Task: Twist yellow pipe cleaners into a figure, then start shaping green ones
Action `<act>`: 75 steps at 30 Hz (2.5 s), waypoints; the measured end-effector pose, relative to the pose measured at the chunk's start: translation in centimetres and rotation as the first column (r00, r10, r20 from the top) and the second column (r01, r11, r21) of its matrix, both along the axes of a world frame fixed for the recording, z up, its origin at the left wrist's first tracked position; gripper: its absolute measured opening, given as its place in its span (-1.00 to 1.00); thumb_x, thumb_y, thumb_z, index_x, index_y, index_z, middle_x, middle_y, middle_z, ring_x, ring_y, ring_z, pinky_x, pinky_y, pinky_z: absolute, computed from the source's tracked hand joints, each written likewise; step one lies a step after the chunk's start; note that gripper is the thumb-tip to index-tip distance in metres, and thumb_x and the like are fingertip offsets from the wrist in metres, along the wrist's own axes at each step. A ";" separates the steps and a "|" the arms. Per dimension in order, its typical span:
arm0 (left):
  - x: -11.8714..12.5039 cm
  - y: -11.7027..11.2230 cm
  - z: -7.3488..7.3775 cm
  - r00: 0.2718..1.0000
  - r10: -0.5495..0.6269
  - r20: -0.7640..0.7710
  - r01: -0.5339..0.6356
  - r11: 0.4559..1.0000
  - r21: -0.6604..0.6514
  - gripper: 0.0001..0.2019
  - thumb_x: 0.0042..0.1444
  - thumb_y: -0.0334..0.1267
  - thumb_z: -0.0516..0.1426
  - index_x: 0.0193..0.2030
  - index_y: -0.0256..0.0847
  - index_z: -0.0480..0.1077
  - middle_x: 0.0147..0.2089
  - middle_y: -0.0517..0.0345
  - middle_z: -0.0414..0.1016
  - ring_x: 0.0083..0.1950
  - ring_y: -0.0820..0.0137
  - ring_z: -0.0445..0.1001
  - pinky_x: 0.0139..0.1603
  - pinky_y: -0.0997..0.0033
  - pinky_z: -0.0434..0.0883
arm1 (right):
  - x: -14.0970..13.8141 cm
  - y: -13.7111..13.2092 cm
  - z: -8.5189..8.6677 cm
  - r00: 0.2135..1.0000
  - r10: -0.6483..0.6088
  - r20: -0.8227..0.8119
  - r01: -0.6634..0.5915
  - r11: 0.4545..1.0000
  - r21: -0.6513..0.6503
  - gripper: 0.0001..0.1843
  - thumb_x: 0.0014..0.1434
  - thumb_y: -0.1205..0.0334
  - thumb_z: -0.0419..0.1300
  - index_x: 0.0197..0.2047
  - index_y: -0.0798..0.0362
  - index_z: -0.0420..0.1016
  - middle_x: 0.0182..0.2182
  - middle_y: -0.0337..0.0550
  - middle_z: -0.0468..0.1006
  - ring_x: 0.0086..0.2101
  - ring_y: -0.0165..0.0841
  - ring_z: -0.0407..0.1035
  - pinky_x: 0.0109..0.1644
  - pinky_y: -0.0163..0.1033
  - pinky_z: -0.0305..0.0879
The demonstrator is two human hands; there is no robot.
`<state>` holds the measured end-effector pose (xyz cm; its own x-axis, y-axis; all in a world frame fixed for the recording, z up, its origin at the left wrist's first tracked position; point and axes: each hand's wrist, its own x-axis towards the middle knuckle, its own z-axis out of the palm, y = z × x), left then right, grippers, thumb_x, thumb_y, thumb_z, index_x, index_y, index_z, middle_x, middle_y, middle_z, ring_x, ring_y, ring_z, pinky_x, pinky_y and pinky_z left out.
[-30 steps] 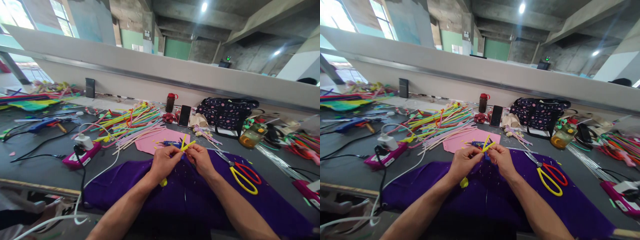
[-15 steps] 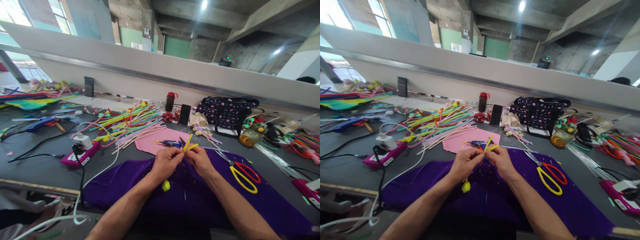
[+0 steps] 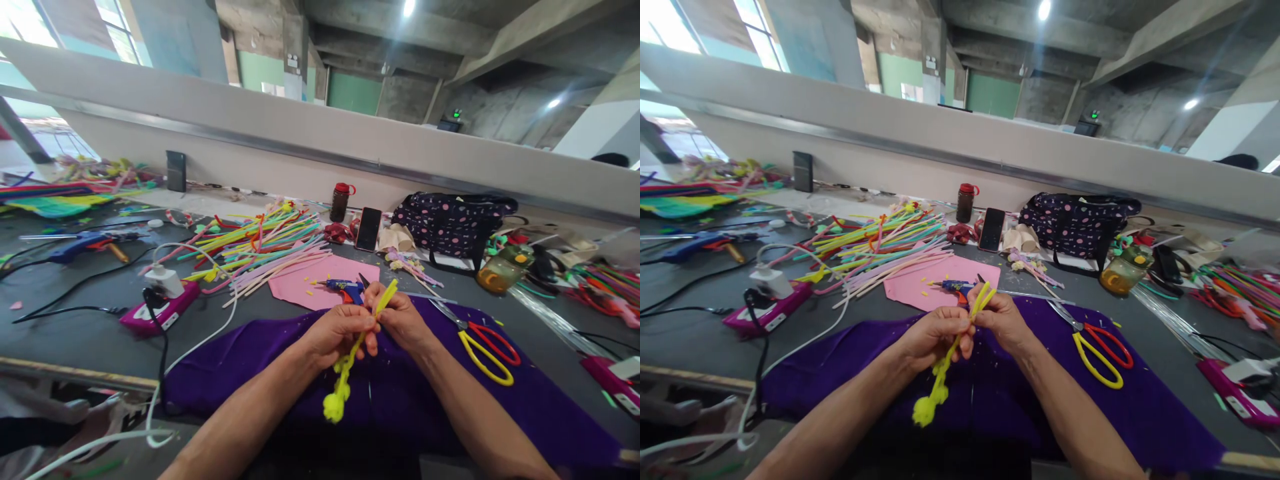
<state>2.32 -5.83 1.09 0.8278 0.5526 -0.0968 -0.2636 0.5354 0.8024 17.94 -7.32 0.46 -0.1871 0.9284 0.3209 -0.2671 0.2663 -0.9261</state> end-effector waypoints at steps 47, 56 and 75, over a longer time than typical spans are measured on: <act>-0.1 0.1 -0.3 0.795 0.587 -0.153 -0.290 0.589 0.755 -0.85 -0.04 -0.24 0.10 -0.44 -0.30 0.41 -0.50 0.16 0.43 -0.49 0.51 0.29 -0.48 0.55 0.20 | -0.5 -0.2 0.3 0.982 -0.138 0.126 0.156 0.978 -0.141 -0.92 0.00 0.26 0.17 -0.43 0.09 0.40 -0.69 -0.35 0.30 -0.71 -0.57 0.09 -0.64 -0.43 -0.05; -0.2 0.0 0.2 0.795 0.594 -0.121 -0.359 0.622 0.696 -0.84 -0.05 -0.21 0.13 -0.42 -0.28 0.43 -0.51 0.19 0.41 -0.50 0.52 0.28 -0.46 0.55 0.20 | -0.4 -0.1 0.5 0.968 -0.206 0.142 0.216 0.975 -0.061 -0.93 -0.04 0.28 0.18 -0.45 0.10 0.44 -0.70 -0.33 0.31 -0.69 -0.55 0.12 -0.63 -0.41 0.00; -0.5 0.3 0.4 0.855 0.511 -0.084 -0.431 0.792 0.433 -0.73 -0.09 -0.09 0.18 -0.43 -0.31 0.36 -0.59 0.23 0.34 -0.61 0.61 0.19 -0.61 0.61 0.09 | -0.8 0.0 0.0 0.977 -0.170 0.133 0.184 0.978 -0.102 -0.87 0.01 0.20 0.17 -0.44 0.11 0.39 -0.71 -0.36 0.27 -0.71 -0.57 0.05 -0.64 -0.43 -0.06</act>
<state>1.86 -5.56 1.50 0.4421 0.8931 0.0830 -0.2253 0.0210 0.9741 17.12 -7.35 0.49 -0.0482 0.9793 0.1967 -0.1080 0.1906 -0.9757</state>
